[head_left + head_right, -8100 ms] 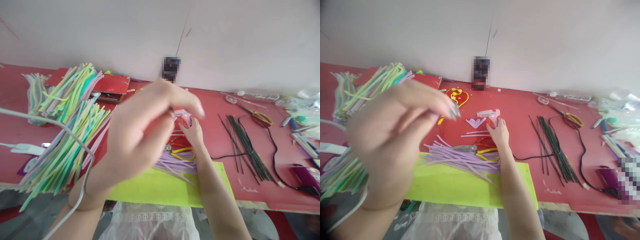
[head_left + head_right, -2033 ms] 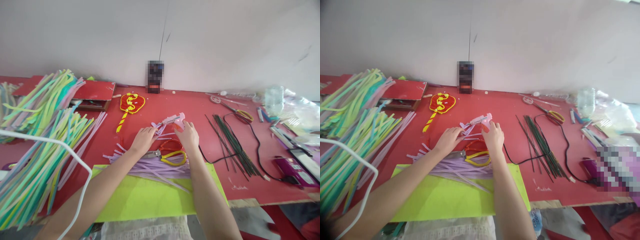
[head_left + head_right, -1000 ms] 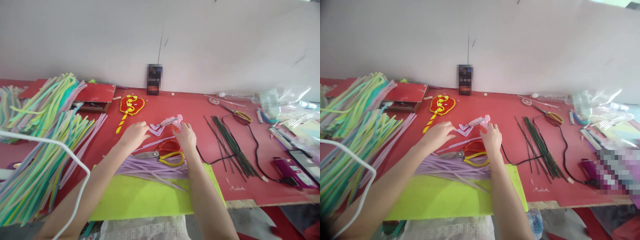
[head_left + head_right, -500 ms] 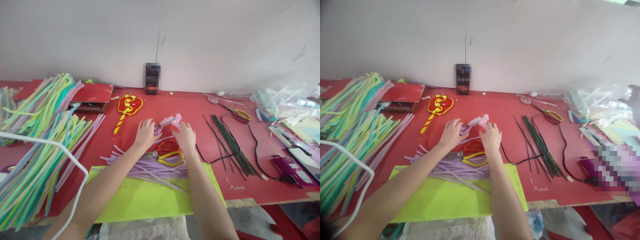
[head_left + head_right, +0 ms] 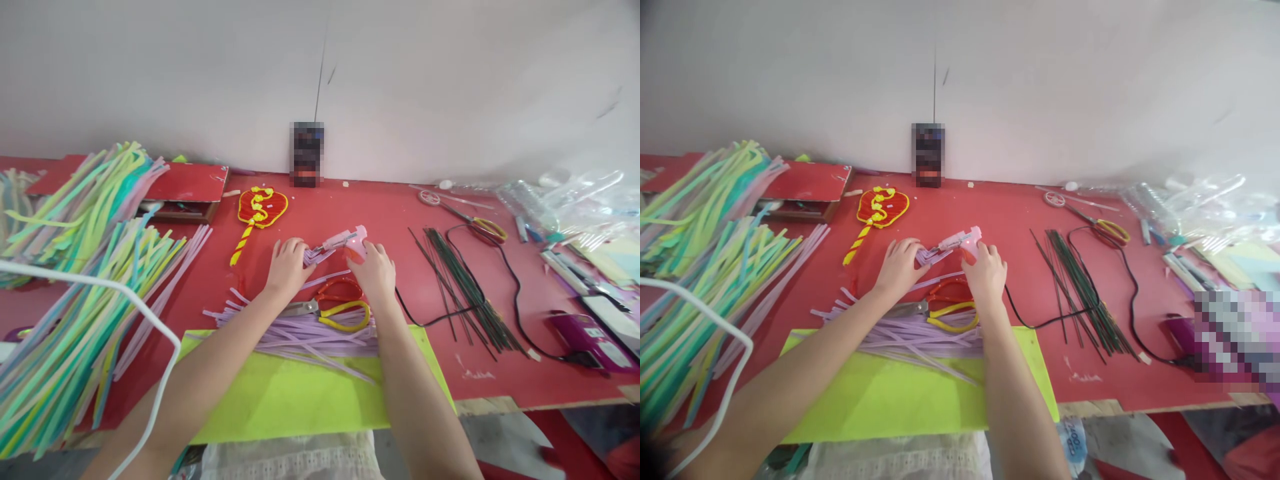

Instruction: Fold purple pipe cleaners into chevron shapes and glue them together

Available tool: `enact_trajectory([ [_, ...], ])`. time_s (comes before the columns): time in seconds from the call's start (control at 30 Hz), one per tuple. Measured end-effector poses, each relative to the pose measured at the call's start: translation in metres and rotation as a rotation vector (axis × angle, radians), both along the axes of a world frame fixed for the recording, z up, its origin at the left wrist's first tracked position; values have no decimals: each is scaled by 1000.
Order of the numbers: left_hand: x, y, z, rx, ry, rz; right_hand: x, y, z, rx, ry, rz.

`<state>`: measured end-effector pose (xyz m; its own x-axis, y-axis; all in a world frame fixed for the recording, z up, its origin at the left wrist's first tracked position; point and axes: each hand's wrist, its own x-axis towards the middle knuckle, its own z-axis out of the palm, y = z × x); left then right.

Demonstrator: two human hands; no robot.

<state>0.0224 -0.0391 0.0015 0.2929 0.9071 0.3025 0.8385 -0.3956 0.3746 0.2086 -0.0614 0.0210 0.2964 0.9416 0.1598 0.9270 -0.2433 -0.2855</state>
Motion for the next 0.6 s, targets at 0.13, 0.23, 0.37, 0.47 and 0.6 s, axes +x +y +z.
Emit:
enact_trajectory([
  [0.13, 0, 0, 1, -11, -10, 3, 1, 1, -1, 7, -4, -1],
  [0.23, 0, 1, 0, -13, -14, -2, 1, 0, -1, 11, -8, 0],
  [0.37, -1, 3, -1, -28, -8, -12, 2, 0, -1, 20, -11, 4],
  [0.47, -1, 3, -2, -30, -8, -7, 2, 0, 0, 18, -12, 5],
  [0.6, -1, 5, -3, -29, -12, -4, 2, -1, 0, 15, -6, 3],
])
